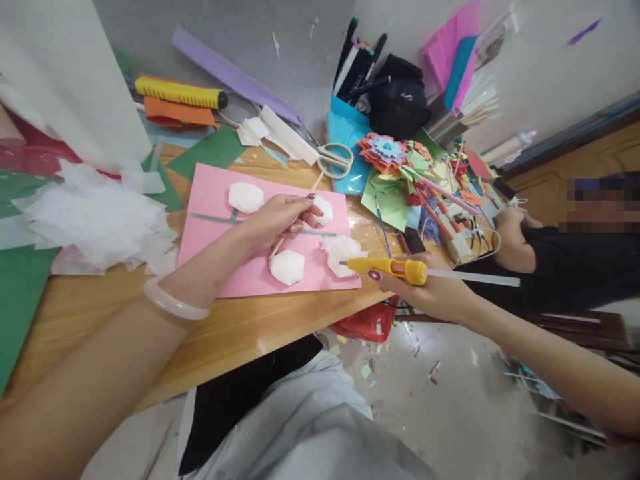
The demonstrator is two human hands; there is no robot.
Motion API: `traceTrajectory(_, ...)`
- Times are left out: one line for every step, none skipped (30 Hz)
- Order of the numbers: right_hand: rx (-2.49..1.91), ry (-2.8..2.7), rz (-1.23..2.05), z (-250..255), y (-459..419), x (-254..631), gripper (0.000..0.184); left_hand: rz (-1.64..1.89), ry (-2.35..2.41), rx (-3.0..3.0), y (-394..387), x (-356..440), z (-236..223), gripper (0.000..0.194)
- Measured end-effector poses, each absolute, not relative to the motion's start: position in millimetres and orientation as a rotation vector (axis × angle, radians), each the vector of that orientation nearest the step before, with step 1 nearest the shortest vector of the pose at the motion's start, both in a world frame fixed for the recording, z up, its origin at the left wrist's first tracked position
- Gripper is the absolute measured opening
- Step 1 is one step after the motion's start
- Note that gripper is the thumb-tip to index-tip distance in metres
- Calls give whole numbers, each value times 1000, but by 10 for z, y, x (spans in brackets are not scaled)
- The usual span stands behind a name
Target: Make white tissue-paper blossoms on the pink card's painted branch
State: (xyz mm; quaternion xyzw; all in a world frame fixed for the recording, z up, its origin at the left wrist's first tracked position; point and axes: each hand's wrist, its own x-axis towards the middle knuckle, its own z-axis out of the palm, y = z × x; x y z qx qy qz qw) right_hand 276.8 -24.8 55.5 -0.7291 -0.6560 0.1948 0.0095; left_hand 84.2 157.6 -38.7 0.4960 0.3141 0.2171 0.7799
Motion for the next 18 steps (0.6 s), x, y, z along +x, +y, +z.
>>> traceTrajectory(-2273, -2044, 610, 561, -265, 2774, 57, 466, 680, 1076, 1579, 842, -392, 31)
traceTrajectory(-2275, -2034, 601, 561, -277, 2777, 58, 467, 681, 1076, 1580, 842, -394, 31)
traceTrajectory(-2283, -2020, 587, 557, -282, 2776, 58, 469, 683, 1073, 1579, 843, -391, 30)
traceTrajectory(-2293, -2005, 572, 548, -280, 2771, 59, 473, 684, 1067, 1576, 843, -382, 30)
traceTrajectory(-2302, -1994, 563, 537, -273, 2764, 60, 479, 685, 1056, 1570, 842, -368, 30)
traceTrajectory(-2306, -1989, 561, 527, -263, 2756, 59, 483, 689, 1045, 1562, 842, -349, 30)
traceTrajectory(-2307, -1992, 562, 518, -254, 2750, 59, 488, 696, 1034, 1553, 840, -326, 30)
traceTrajectory(-2306, -2001, 568, 513, -247, 2747, 58, 490, 703, 1025, 1544, 839, -302, 30)
traceTrajectory(-2304, -2015, 573, 512, -245, 2749, 57, 491, 708, 1017, 1535, 837, -278, 31)
traceTrajectory(-2303, -2029, 572, 514, -248, 2756, 57, 490, 710, 1010, 1528, 836, -258, 31)
traceTrajectory(-2304, -2039, 568, 517, -258, 2767, 57, 487, 711, 1004, 1524, 835, -242, 32)
traceTrajectory(-2307, -2041, 563, 522, -270, 2780, 57, 483, 712, 1000, 1521, 835, -231, 32)
traceTrajectory(-2314, -2035, 559, 526, -282, 2793, 58, 478, 713, 996, 1520, 835, -225, 33)
traceTrajectory(-2324, -2021, 556, 527, -292, 2802, 59, 474, 715, 995, 1521, 834, -223, 33)
traceTrajectory(-2335, -1999, 552, 525, -296, 2808, 59, 473, 715, 995, 1522, 834, -224, 33)
traceTrajectory(-2344, -1973, 552, 519, -293, 2808, 59, 473, 713, 996, 1523, 833, -226, 33)
traceTrajectory(-2349, -1949, 553, 510, -283, 2804, 58, 476, 709, 999, 1524, 832, -229, 33)
traceTrajectory(-2352, -1929, 552, 499, -270, 2797, 57, 479, 704, 1001, 1523, 830, -232, 33)
